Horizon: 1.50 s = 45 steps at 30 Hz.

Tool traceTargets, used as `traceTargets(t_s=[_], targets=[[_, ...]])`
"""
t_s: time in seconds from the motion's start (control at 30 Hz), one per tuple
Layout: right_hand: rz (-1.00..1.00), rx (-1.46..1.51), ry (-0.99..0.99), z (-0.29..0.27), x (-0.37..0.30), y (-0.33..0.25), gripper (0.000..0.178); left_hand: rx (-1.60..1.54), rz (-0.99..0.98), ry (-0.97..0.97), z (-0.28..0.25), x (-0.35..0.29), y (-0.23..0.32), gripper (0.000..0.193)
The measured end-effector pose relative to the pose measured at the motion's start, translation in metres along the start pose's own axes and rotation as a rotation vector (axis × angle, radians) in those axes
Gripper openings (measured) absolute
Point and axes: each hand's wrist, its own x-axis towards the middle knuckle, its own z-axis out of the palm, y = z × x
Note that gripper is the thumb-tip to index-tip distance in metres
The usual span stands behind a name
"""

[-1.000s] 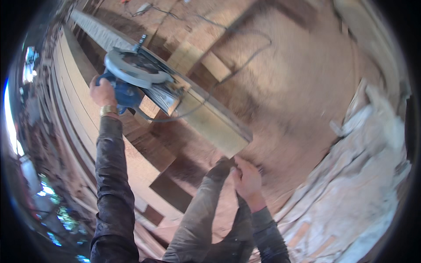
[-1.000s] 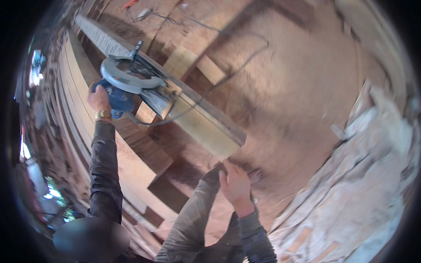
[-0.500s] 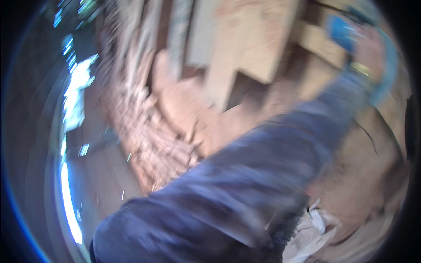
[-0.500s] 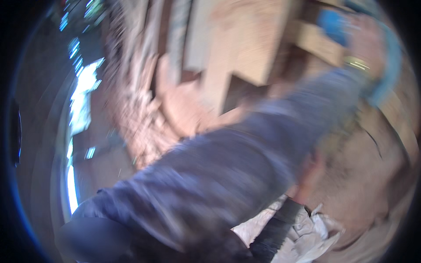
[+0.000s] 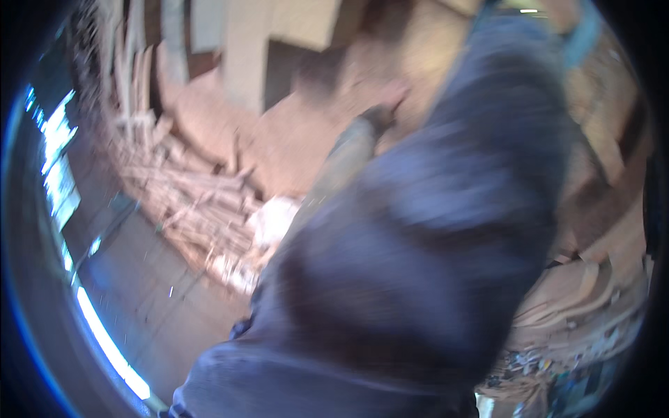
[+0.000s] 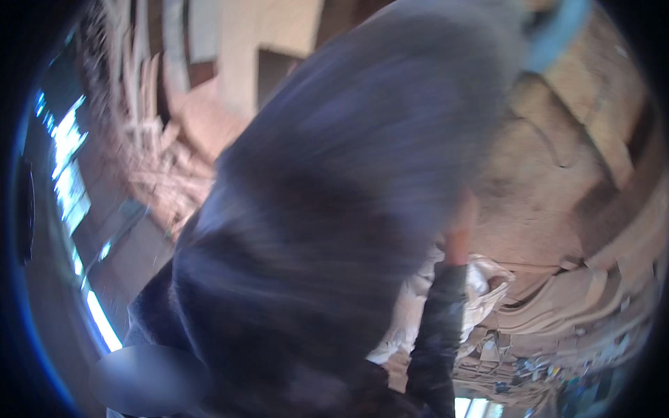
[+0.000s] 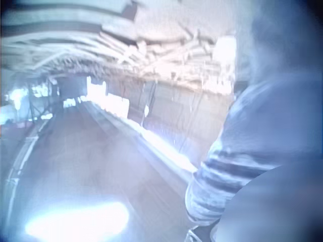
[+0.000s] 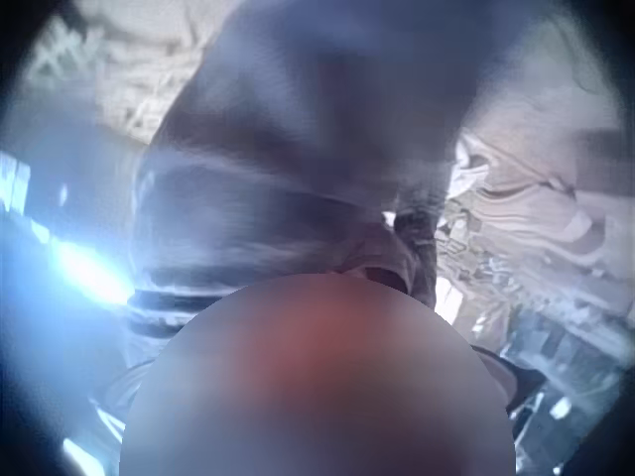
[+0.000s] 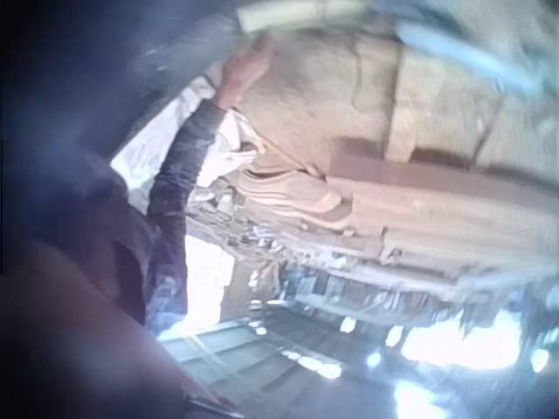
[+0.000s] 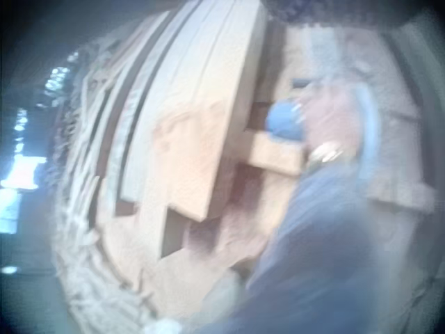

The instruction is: The person uses a circular saw to cut a long wooden plank into smaller pieces. They repeatedly position the saw, make cuts, and move the cut pieces aside.

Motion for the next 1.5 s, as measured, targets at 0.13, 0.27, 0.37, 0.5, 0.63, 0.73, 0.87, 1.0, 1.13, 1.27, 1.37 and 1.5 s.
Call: traceTargets(t_s=[0.13,0.27,0.37,0.5,0.63,0.73,0.87,1.0,1.13,1.27,1.37,1.5], targets=[[0.152,0.019,0.046,-0.023,0.010,-0.011,0.039,-0.004,0.068,0.023,0.024,0.036,0.020,0.048],[0.085,0.160,0.133,-0.018,0.022,-0.022,0.036,0.085,0.047,-0.022,0.026,0.018,0.018,0.034],[0.085,0.207,0.145,-0.019,0.033,-0.031,0.033,-0.028,0.059,0.022,0.027,0.011,0.011,0.036],[0.069,0.308,0.246,-0.030,0.059,-0.052,0.032,-0.089,0.058,-0.092,0.016,0.015,0.012,0.044],[0.088,0.426,0.421,-0.037,0.086,-0.081,0.030,-0.219,0.023,-0.196,0.003,0.015,0.014,0.050],[0.101,0.437,0.577,-0.031,0.099,-0.112,0.027,-0.387,-0.086,-0.260,-0.002,0.011,0.007,0.047],[0.110,0.495,0.644,-0.027,0.098,-0.167,0.023,-0.474,-0.098,-0.373,-0.010,0.015,-0.001,0.047],[0.019,0.424,0.669,-0.027,0.103,-0.217,0.030,-0.467,-0.098,-0.508,-0.025,0.034,-0.008,0.039],[-0.044,0.260,0.675,-0.028,0.127,-0.243,0.050,-0.480,-0.086,-0.558,-0.023,0.072,-0.023,0.031],[-0.035,0.278,0.579,-0.030,0.156,-0.254,0.063,-0.325,0.109,-0.742,0.012,0.119,-0.045,0.040],[-0.022,0.274,0.550,-0.030,0.176,-0.261,0.068,-0.074,0.371,-0.781,0.048,0.145,-0.054,0.054],[0.064,0.227,0.577,-0.023,0.195,-0.268,0.064,-0.159,0.446,-1.129,0.078,0.165,-0.070,0.055]])
